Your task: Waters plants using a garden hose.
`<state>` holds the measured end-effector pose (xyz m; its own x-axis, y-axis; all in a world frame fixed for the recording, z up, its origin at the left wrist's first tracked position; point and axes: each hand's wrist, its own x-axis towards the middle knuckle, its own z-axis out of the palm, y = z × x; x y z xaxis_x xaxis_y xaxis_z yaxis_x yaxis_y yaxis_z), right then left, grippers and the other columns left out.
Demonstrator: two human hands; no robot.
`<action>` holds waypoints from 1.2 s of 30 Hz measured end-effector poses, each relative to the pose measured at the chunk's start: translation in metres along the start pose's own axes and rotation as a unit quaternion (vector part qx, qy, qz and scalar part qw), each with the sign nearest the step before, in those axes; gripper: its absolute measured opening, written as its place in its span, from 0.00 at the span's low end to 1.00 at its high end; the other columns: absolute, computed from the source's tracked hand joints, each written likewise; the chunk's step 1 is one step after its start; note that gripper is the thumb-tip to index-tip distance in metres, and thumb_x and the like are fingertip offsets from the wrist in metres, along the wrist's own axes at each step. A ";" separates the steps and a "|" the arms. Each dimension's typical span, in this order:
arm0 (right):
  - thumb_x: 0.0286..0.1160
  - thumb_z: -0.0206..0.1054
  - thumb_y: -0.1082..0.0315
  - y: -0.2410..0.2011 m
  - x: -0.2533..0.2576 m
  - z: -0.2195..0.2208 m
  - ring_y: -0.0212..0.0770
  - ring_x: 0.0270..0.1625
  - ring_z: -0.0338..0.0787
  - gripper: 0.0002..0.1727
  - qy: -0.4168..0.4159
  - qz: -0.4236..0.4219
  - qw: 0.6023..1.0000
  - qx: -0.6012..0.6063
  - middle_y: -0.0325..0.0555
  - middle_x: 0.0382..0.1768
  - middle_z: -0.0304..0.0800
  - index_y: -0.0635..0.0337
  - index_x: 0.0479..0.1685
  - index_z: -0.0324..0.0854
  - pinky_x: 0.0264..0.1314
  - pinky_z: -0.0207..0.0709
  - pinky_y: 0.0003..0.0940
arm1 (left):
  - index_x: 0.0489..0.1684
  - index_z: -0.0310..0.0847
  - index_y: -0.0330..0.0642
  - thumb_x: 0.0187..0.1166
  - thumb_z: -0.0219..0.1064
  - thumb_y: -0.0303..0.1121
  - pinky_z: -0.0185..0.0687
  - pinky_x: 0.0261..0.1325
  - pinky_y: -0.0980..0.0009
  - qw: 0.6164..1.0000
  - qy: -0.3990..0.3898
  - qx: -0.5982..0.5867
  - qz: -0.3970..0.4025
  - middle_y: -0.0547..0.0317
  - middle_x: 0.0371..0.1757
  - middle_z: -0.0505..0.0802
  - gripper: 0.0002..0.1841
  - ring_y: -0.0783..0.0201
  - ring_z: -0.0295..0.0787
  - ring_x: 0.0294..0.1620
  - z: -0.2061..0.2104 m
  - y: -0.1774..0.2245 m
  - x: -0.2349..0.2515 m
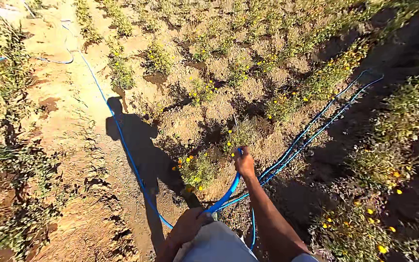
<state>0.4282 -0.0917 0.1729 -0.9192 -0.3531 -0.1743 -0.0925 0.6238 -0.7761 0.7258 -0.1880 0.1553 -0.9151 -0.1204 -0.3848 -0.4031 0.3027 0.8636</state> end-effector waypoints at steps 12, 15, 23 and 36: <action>0.90 0.55 0.59 0.015 0.055 -0.040 0.57 0.37 0.91 0.20 0.008 0.017 0.999 -0.030 0.61 0.42 0.90 0.61 0.73 0.73 0.44 0.84 0.58 | 0.39 0.84 0.35 0.90 0.53 0.53 0.77 0.44 0.50 0.999 -0.019 0.025 -0.037 0.50 0.29 0.84 0.27 0.54 0.81 0.33 0.018 0.038 0.062; 0.91 0.56 0.60 0.017 0.038 -0.036 0.58 0.41 0.92 0.20 0.001 0.024 0.999 -0.035 0.63 0.44 0.90 0.62 0.73 0.72 0.48 0.84 0.58 | 0.40 0.84 0.35 0.90 0.53 0.54 0.78 0.46 0.48 0.998 -0.025 0.034 -0.035 0.48 0.31 0.85 0.27 0.52 0.83 0.36 0.022 0.028 0.048; 0.91 0.55 0.61 0.022 -0.001 -0.040 0.60 0.49 0.92 0.20 0.005 0.036 0.997 -0.071 0.63 0.46 0.90 0.62 0.74 0.72 0.57 0.83 0.58 | 0.44 0.87 0.32 0.90 0.54 0.51 0.80 0.52 0.47 0.998 -0.060 0.007 -0.025 0.44 0.36 0.89 0.27 0.51 0.86 0.40 0.038 0.003 0.033; 0.90 0.56 0.62 0.058 0.131 -0.067 0.56 0.42 0.92 0.20 -0.005 0.023 1.000 -0.012 0.60 0.44 0.90 0.62 0.72 0.74 0.50 0.84 0.56 | 0.39 0.85 0.36 0.91 0.50 0.54 0.79 0.45 0.49 0.996 -0.008 0.015 -0.090 0.50 0.30 0.85 0.29 0.54 0.83 0.34 0.058 0.061 0.143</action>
<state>0.2765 -0.0554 0.1459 -0.9187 -0.3312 -0.2153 -0.0600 0.6557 -0.7527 0.5711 -0.1320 0.1338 -0.8280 -0.1607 -0.5372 -0.5593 0.3063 0.7703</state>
